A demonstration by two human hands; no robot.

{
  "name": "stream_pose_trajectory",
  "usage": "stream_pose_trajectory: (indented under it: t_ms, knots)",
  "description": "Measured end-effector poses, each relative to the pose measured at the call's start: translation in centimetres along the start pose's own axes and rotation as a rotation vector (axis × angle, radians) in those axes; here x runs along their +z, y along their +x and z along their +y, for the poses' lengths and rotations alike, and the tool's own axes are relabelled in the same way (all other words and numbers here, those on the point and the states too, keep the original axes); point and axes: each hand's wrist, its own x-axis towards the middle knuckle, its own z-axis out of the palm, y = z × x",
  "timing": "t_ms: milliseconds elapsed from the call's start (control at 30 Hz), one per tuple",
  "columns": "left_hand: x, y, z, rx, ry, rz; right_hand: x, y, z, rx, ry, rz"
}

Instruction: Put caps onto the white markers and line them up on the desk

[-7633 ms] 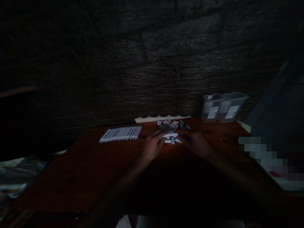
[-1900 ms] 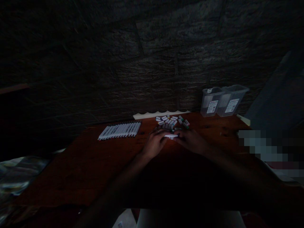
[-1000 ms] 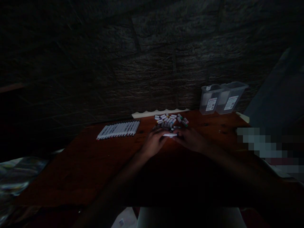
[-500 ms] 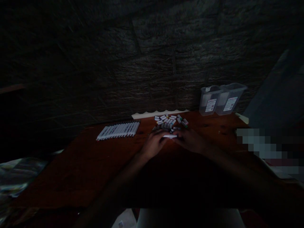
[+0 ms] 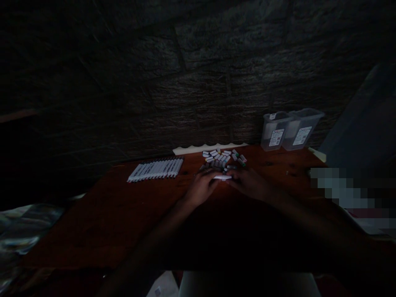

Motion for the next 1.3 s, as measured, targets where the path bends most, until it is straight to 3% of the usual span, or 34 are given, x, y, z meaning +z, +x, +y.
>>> stream_pose_trajectory:
  t_ms: [1300]
  knots:
    - [-0.09,-0.06,-0.42,-0.054,0.024,0.016,-0.25,0.04,0.21,0.074,-0.005,0.021]
